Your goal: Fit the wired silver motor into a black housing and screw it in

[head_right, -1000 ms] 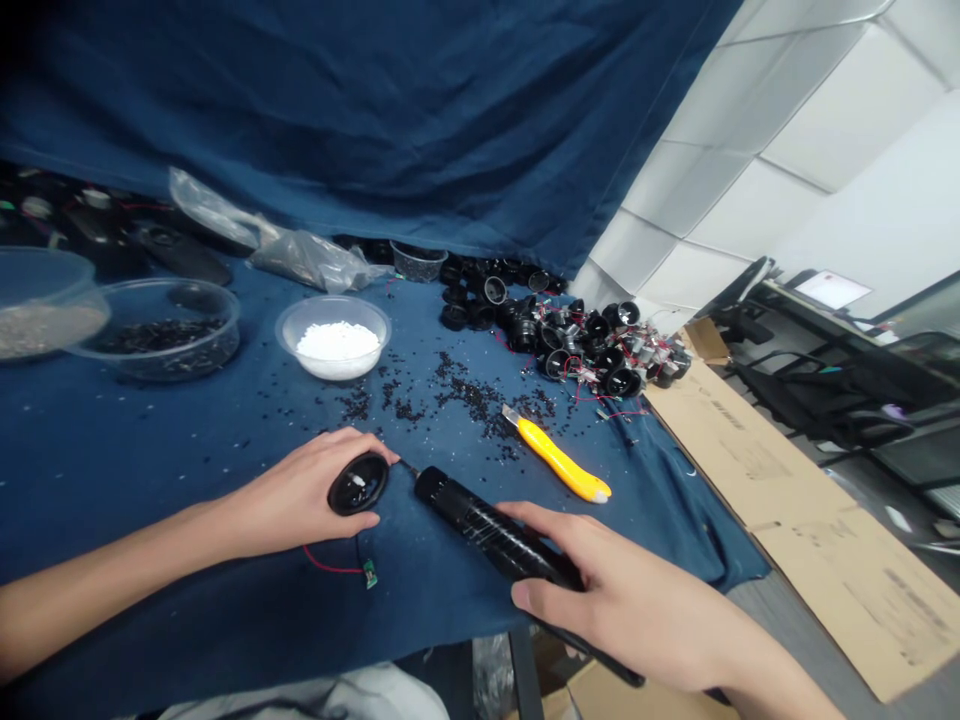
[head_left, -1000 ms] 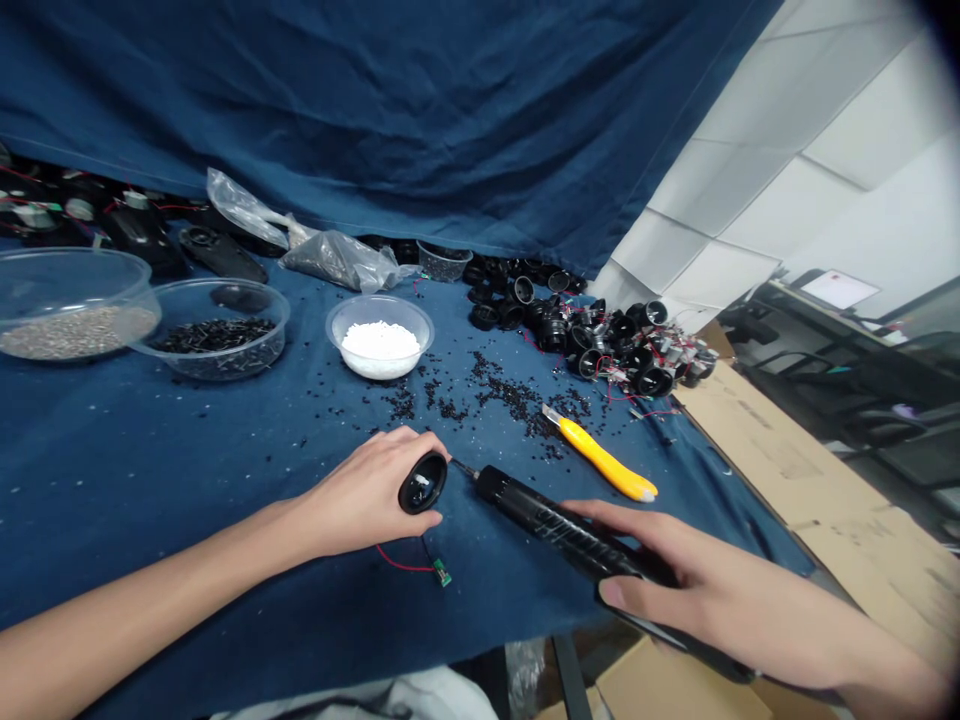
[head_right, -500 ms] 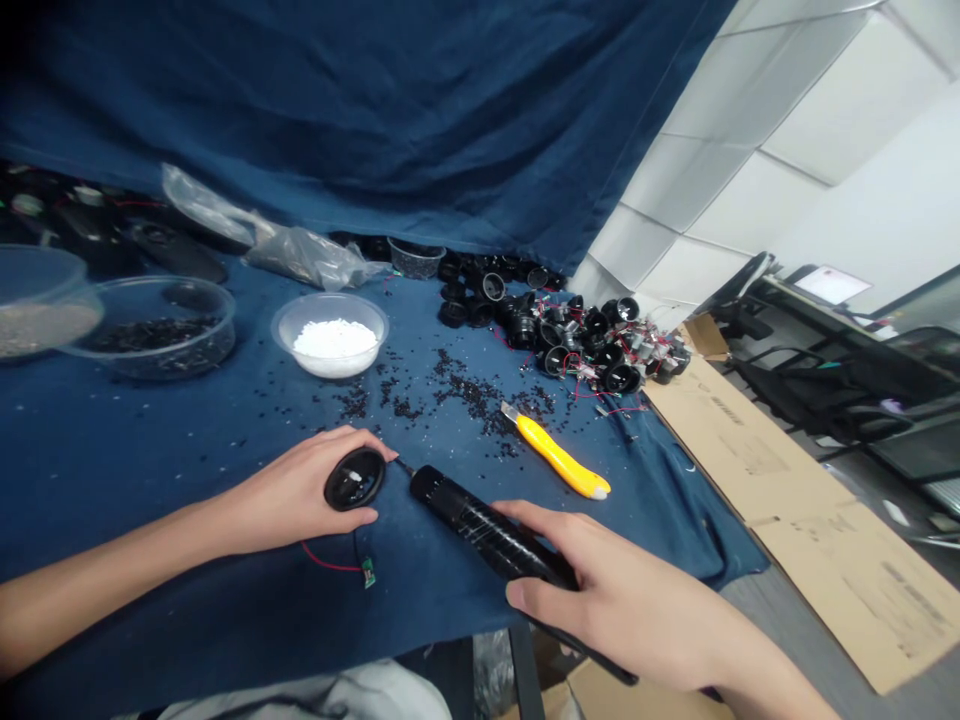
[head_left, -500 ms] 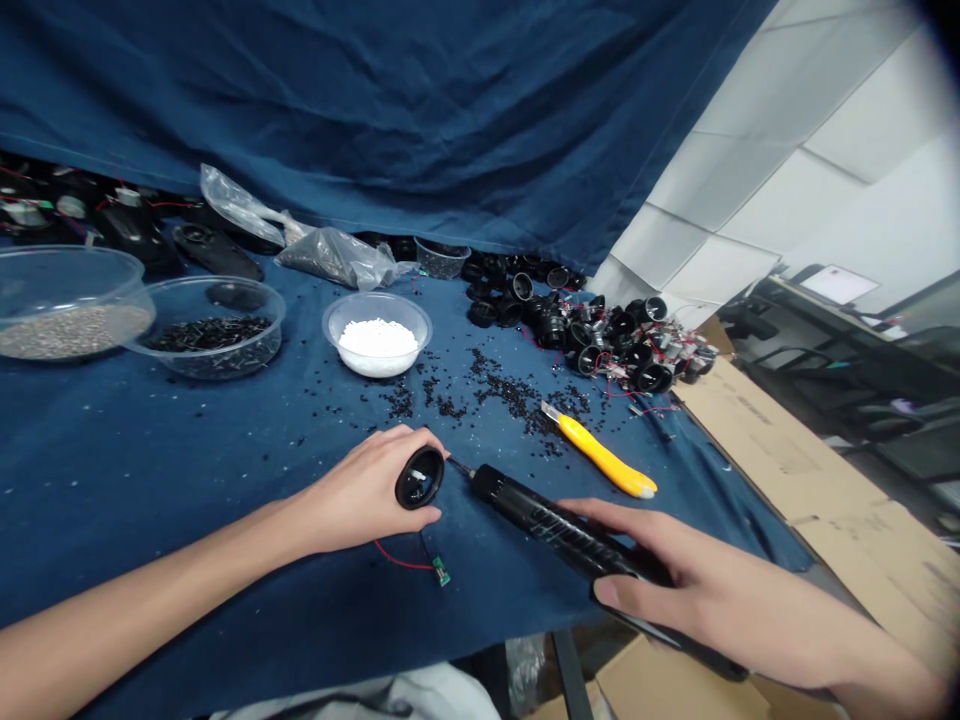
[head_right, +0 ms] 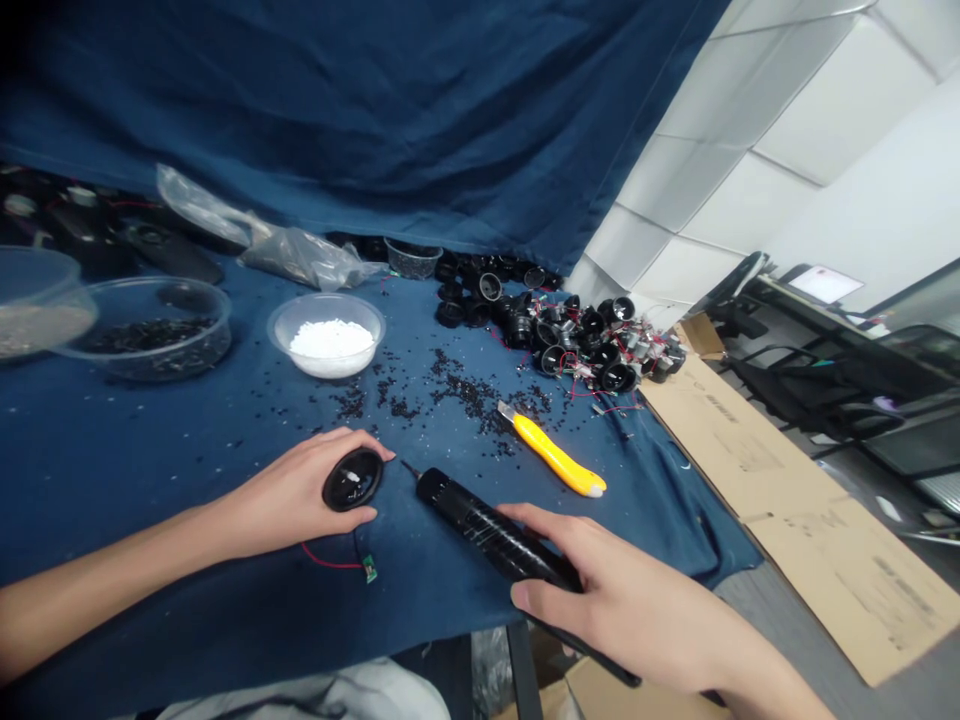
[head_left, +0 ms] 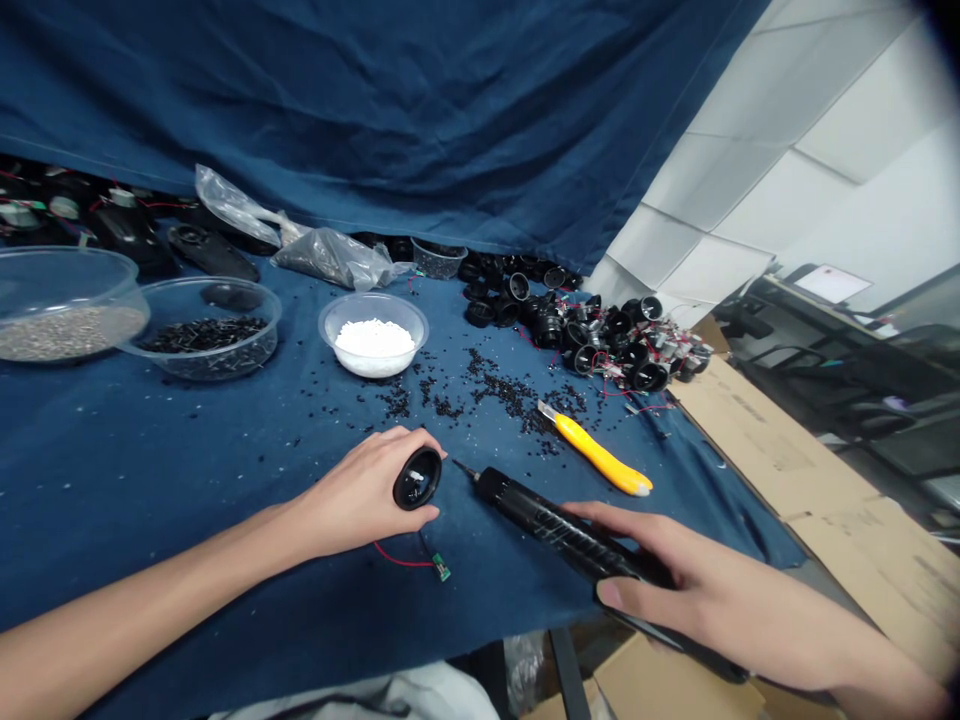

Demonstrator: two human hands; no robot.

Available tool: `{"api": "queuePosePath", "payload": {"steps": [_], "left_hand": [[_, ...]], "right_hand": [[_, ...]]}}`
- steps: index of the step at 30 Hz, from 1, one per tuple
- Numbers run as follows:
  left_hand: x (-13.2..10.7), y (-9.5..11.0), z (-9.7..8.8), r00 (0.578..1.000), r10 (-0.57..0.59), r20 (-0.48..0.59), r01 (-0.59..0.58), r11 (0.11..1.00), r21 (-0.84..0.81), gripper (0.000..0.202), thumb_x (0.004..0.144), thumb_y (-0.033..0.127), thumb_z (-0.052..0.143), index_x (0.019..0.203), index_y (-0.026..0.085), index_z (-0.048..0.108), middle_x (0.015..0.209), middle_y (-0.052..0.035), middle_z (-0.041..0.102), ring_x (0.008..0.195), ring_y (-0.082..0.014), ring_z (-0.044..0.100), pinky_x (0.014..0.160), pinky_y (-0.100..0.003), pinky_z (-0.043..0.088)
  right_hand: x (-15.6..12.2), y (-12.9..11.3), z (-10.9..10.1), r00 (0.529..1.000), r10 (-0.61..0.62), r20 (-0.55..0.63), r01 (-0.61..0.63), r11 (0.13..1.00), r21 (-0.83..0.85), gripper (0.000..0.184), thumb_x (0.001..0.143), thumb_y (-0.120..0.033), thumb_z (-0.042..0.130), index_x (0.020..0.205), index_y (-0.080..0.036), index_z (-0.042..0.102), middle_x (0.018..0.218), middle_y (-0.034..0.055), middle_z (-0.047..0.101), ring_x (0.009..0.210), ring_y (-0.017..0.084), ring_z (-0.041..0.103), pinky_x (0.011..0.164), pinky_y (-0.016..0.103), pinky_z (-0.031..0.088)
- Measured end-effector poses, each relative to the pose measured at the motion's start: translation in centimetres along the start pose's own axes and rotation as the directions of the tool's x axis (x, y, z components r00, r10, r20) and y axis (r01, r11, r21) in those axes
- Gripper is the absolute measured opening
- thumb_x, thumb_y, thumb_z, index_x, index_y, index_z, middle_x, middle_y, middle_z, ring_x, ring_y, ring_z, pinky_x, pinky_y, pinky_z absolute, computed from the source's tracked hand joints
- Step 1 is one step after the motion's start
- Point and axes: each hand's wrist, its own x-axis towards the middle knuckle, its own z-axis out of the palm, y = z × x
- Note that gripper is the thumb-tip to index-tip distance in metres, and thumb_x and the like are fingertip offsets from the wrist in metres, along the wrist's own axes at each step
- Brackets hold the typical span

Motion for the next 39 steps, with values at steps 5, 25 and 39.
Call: {"api": "queuePosePath", "payload": {"steps": [5,25,39], "left_hand": [[0.1,-0.1,0.0,1.0,0.001,-0.004,-0.001,1.0,0.004,0.04,0.073,0.033,0.068,0.11,0.026,0.054,0.109,-0.0002,0.061,0.107,-0.0239,0.055,0.092,-0.036,0.04],[0.1,0.0,-0.2,1.0,0.01,-0.009,-0.01,0.999,-0.03,0.041,0.072,0.035,0.07,0.109,0.025,0.056,0.106,-0.0001,0.063,0.101,-0.023,0.058,0.087,-0.034,0.044],[0.6,0.5,-0.9,0.996,-0.081,0.045,0.083,0.996,-0.04,0.042,0.071,0.038,0.071,0.108,0.024,0.055,0.104,-0.0008,0.065,0.094,-0.023,0.061,0.082,-0.033,0.046]], "right_hand": [[0.4,0.1,0.0,1.0,-0.018,0.006,0.018,1.0,-0.002,0.069,0.082,-0.062,0.054,0.143,-0.035,0.041,0.143,-0.0022,0.048,0.13,0.028,0.045,0.111,0.04,0.037],[0.7,0.0,0.1,0.997,-0.075,-0.021,0.075,0.997,0.013,0.067,0.082,-0.059,0.056,0.142,-0.032,0.044,0.141,0.0002,0.051,0.126,0.03,0.049,0.107,0.04,0.041],[1.0,-0.3,-0.3,0.988,-0.157,-0.001,0.157,0.988,0.006,0.062,0.085,-0.053,0.056,0.141,-0.028,0.045,0.138,0.0012,0.054,0.122,0.029,0.053,0.102,0.036,0.046]]}}
